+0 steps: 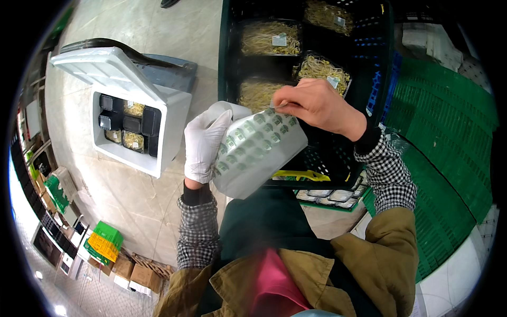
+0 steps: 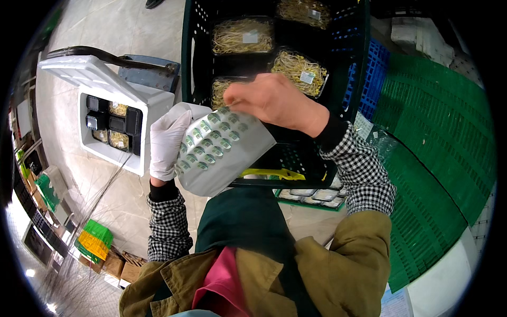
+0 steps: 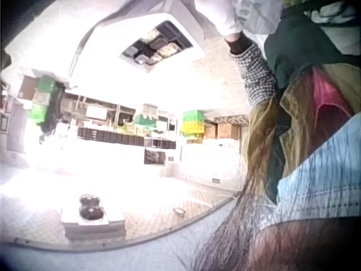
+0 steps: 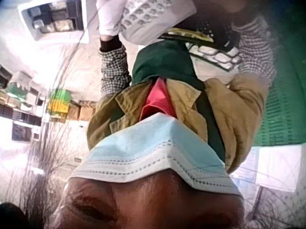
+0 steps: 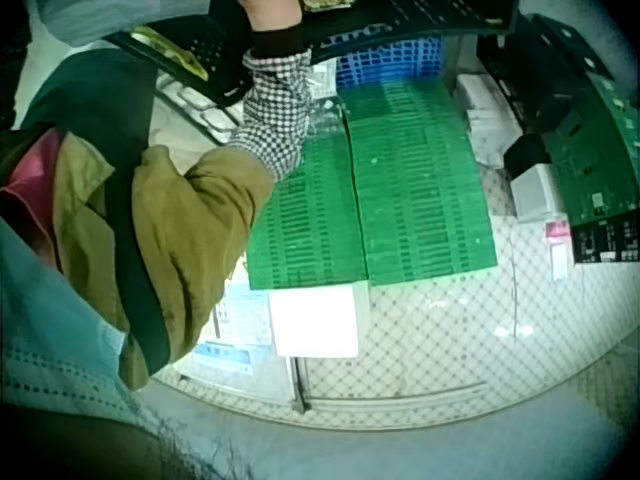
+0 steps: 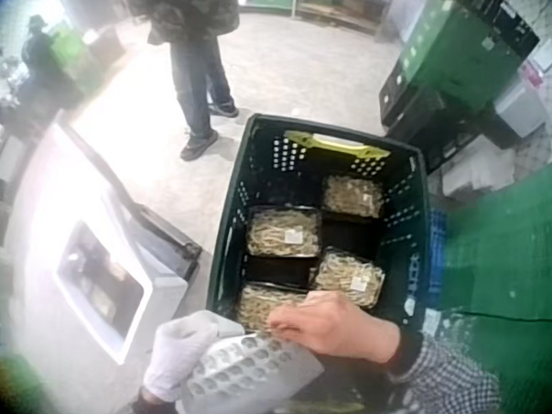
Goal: The person labels multiple black plastic containers filled with bean sprouts by applying small white stickers from a sheet. They pick up each container from a green crate, place it into a white cooler, and affix a label to the top before repeating the process.
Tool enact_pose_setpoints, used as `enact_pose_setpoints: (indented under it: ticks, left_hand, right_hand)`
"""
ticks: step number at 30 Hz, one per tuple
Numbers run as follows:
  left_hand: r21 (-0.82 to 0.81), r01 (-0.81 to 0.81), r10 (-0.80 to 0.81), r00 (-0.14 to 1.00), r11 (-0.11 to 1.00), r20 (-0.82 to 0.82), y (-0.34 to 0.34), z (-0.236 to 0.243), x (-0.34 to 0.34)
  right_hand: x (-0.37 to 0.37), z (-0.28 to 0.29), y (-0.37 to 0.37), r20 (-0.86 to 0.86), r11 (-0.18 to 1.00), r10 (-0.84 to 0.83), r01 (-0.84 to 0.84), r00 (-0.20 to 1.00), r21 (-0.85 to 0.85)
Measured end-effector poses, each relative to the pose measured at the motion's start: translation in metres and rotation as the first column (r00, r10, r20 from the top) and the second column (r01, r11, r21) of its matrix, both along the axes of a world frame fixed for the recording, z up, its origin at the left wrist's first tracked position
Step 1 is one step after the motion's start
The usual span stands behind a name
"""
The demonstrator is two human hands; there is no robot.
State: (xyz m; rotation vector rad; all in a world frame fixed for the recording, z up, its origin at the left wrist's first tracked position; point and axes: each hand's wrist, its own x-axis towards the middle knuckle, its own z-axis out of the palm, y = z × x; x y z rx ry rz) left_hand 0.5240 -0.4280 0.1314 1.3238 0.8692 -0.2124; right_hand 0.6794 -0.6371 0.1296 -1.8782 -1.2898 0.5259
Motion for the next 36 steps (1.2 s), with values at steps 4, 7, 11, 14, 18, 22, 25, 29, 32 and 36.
enact_pose_setpoints:
  ticks: [4, 7, 11, 14, 18, 22, 25, 29, 32, 36]
  left_hand:
    - [-0.02, 0.058, -0.057, 0.998, 0.998, 0.041, 0.001, -0.008, 0.003]
    - [-0.067, 0.106, -0.101, 0.993, 0.992, 0.066, 0.0, -0.001, 0.007]
    - [0.011, 0.083, -0.083, 0.996, 0.997, -0.016, 0.0, -0.007, 0.006]
    - [0.001, 0.055, -0.055, 0.998, 0.998, -0.006, 0.004, -0.009, 0.006]
    - [0.005, 0.051, -0.051, 0.998, 0.999, -0.028, 0.0, -0.012, 0.002]
    - [0.026, 0.04, -0.04, 0.999, 0.999, 0.002, -0.013, -0.008, 0.002]
    - [-0.023, -0.041, 0.041, 0.999, 0.999, -0.003, -0.018, -0.003, 0.0]
    - [-0.053, 0.018, -0.019, 1.0, 0.998, -0.017, -0.019, 0.001, 0.001]
    - [0.009, 0.037, -0.037, 0.998, 0.999, -0.051, -0.02, -0.002, 0.003]
    - [0.024, -0.007, 0.009, 0.998, 1.0, -0.061, -0.02, 0.002, 0.004]
  right_hand:
    - [-0.002, -0.009, -0.006, 0.447, 0.996, -0.024, -0.018, 0.894, 0.09]
    - [-0.002, -0.006, -0.004, 0.491, 0.977, -0.093, -0.016, 0.866, 0.214]
    - [-0.002, -0.012, -0.008, 0.441, 0.981, -0.048, -0.041, 0.896, 0.19]
    - [0.0, -0.012, -0.004, 0.304, 0.974, -0.068, -0.003, 0.95, 0.227]
    - [0.063, -0.047, -0.008, -0.707, 0.475, -0.606, 0.879, 0.366, 0.048]
    - [0.173, -0.172, -0.063, -0.647, -0.079, -0.755, 0.994, -0.106, -0.071]
    - [0.194, -0.196, -0.05, -0.447, -0.209, -0.863, 0.972, -0.234, -0.105]
    - [0.217, -0.236, -0.057, -0.289, -0.235, -0.926, 0.97, -0.242, -0.061]
    - [0.229, -0.252, -0.072, -0.013, -0.124, -0.992, 0.988, -0.126, -0.087]
    - [0.213, -0.235, -0.043, 0.251, -0.19, -0.957, 0.969, -0.146, -0.159]
